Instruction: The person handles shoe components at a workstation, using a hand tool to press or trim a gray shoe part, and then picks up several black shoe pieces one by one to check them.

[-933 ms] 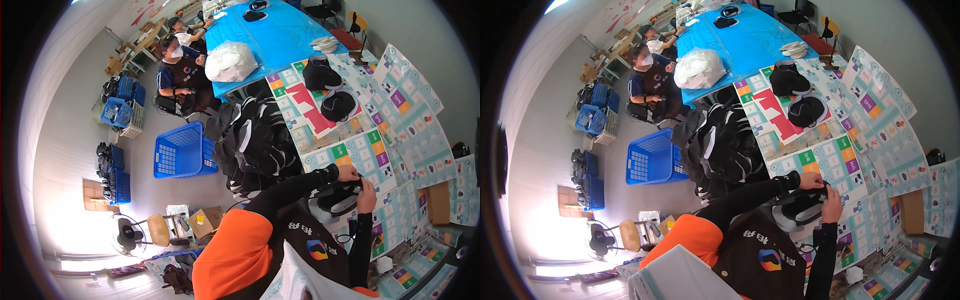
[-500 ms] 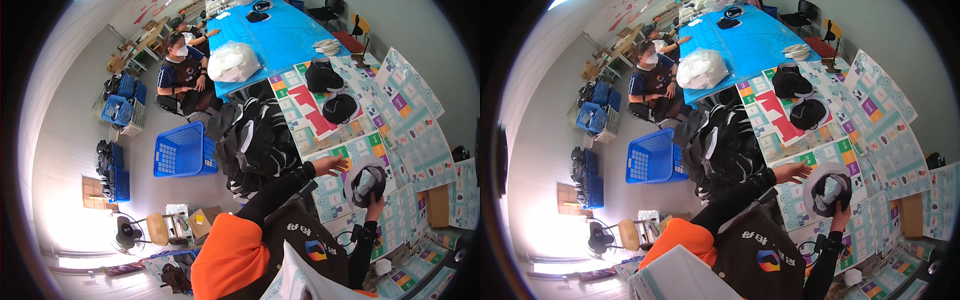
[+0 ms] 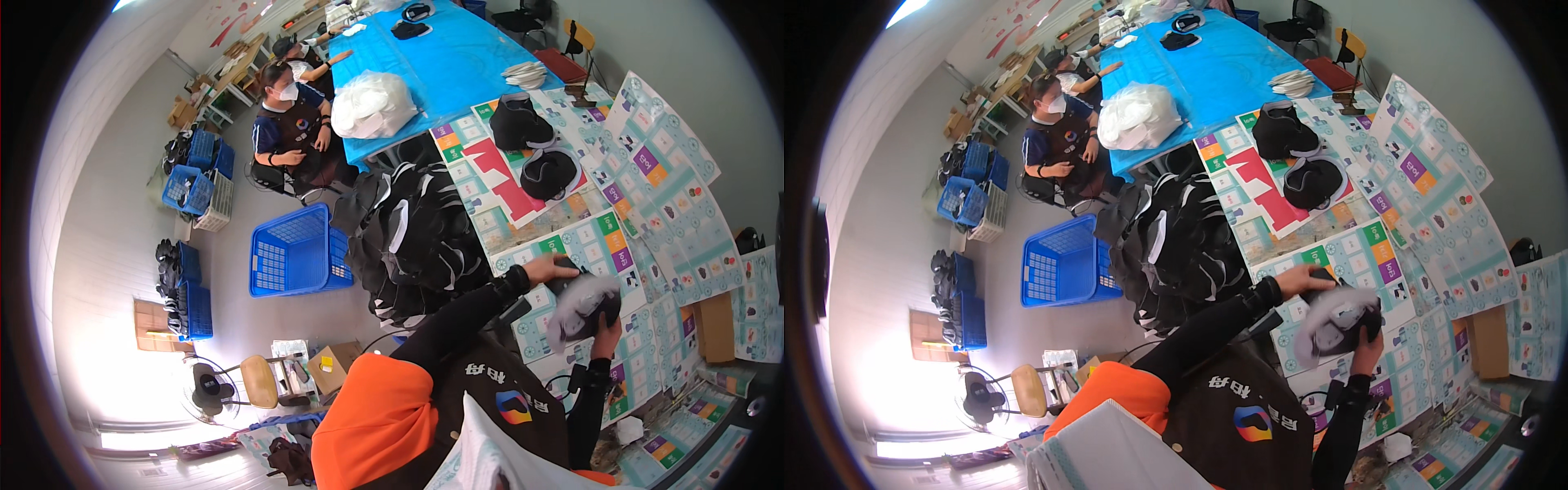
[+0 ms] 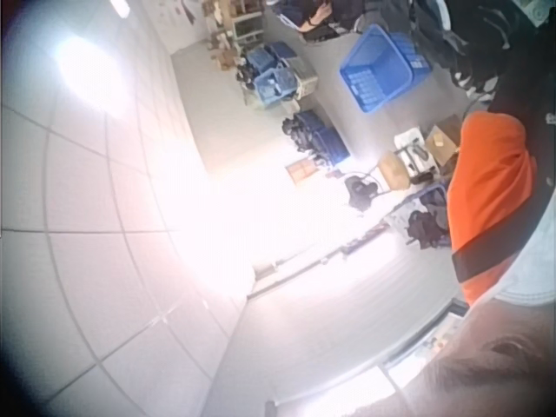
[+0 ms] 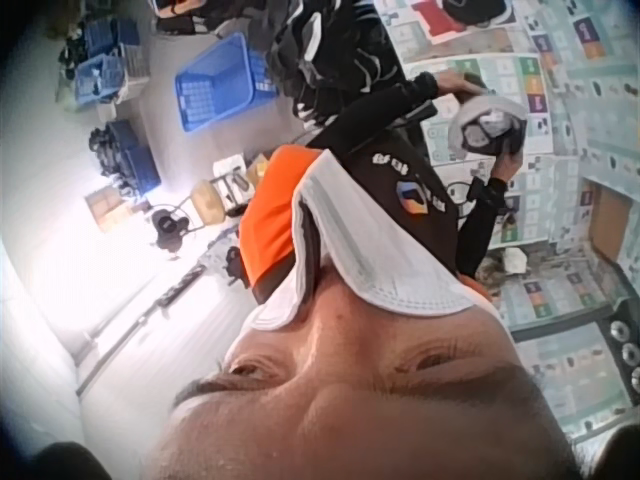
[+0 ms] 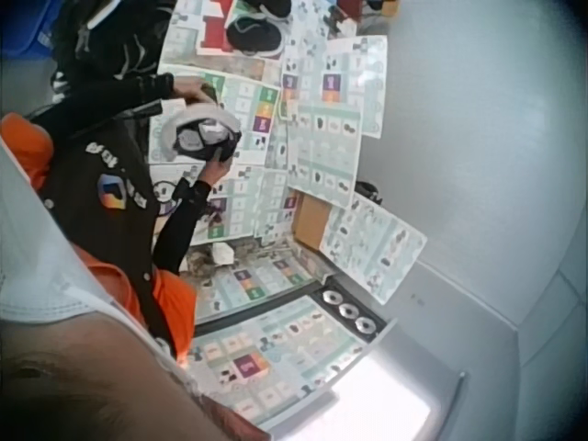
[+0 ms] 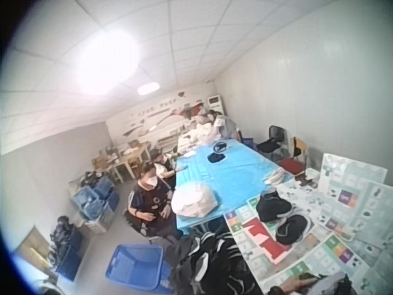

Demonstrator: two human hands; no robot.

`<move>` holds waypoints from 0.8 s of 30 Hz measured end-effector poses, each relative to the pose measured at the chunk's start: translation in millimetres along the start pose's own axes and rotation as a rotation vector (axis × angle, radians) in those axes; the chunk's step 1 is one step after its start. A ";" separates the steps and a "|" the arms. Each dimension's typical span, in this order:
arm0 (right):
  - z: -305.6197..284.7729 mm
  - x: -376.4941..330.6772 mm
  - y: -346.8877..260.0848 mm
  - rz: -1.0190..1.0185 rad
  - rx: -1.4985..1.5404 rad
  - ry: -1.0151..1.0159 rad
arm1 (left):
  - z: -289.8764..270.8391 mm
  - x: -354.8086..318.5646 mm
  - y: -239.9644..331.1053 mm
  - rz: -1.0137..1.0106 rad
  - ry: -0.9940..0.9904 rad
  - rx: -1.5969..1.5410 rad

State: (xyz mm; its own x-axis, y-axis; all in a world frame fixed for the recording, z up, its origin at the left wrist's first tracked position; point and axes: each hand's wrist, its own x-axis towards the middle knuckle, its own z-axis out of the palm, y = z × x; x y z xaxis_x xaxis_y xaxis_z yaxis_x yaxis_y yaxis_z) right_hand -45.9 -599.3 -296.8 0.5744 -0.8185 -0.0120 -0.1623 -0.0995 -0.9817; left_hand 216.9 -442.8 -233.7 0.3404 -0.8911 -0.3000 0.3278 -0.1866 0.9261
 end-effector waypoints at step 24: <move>-77.9 -85.5 168.4 -0.020 -0.782 0.159 | 102.8 12.8 57.0 0.643 0.163 1.131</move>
State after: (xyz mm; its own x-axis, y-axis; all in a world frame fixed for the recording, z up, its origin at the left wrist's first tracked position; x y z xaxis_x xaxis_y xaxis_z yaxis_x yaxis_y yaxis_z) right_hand -184.9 -590.1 -446.3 0.4715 -0.8773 0.0891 -0.7027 -0.4349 -0.5632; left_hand 149.4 -507.4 -161.3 0.2856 -0.9054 0.3141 -0.8209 -0.0619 0.5677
